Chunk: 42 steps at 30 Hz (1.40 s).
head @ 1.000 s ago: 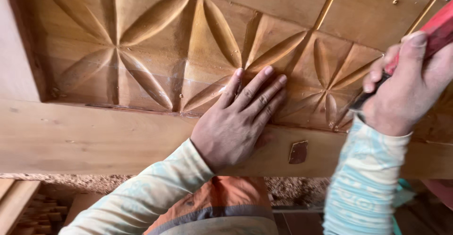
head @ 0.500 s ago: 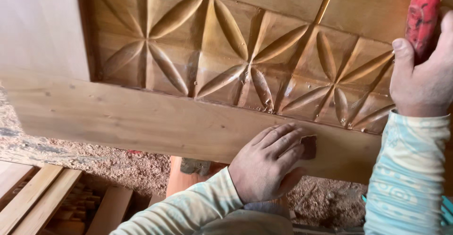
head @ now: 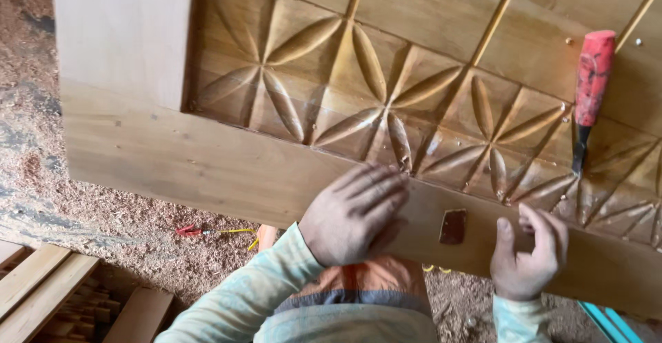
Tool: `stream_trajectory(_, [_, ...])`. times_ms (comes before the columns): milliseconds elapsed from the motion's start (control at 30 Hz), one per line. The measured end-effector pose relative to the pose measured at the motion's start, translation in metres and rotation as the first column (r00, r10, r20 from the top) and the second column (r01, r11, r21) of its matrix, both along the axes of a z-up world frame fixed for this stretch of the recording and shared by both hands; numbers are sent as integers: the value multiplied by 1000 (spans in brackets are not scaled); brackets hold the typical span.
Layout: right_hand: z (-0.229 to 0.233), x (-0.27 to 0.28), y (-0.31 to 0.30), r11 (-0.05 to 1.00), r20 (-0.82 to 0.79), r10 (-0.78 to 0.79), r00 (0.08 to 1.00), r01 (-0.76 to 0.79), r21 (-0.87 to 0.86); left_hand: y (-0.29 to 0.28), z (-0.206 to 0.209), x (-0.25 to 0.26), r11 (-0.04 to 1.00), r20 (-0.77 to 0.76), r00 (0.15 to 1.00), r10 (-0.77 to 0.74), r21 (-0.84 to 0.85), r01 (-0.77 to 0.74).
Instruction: The person uses a chisel to carve a geometric star pattern into a large wooden panel. They carefully chip away wood to define the intersecting lines and smooth the surfaces of the design. The person occasionally pauses to wipe away wood shavings with their hands.
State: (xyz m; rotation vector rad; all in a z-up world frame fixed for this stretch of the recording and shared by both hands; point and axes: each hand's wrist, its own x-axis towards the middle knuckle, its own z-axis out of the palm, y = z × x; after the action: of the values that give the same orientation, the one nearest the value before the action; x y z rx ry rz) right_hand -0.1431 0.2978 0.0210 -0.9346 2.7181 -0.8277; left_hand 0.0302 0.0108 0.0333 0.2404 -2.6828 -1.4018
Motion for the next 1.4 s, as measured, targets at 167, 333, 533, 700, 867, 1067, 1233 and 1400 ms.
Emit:
stream_trajectory(167, [-6,8,-2,995,-53,92,994,-90,41,10,-4,-11,984,26,990,136,-123,-132])
stream_trajectory(333, [-10,-22,-11,999,-148,-12,989,18,43,21,0,-3,998,-12,1000,-23,55,23])
stream_trajectory(533, [-38,-121,-52,992,-80,-1,997,11,127,-2,-5,-4,959,58,966,254,-142,-244])
stream_trajectory(700, [-75,-168,-14,995,135,-78,988,86,-53,-3,-2,-4,988,-43,988,-150,36,152])
stream_trajectory(867, [-41,-142,-38,671,811,191,553,530,-519,-21,0,-3,975,-59,982,179,141,-169])
stream_trajectory(1067, [-8,-11,-158,640,858,511,55,642,-422,-64,25,-31,654,-59,869,491,684,-324])
stream_trajectory(1233, [21,26,-241,754,940,328,93,574,-320,-112,8,-73,455,158,932,327,838,-302])
stream_trajectory(1400, [40,6,-284,484,993,43,106,868,-114,-118,-13,-108,685,-139,982,125,729,16])
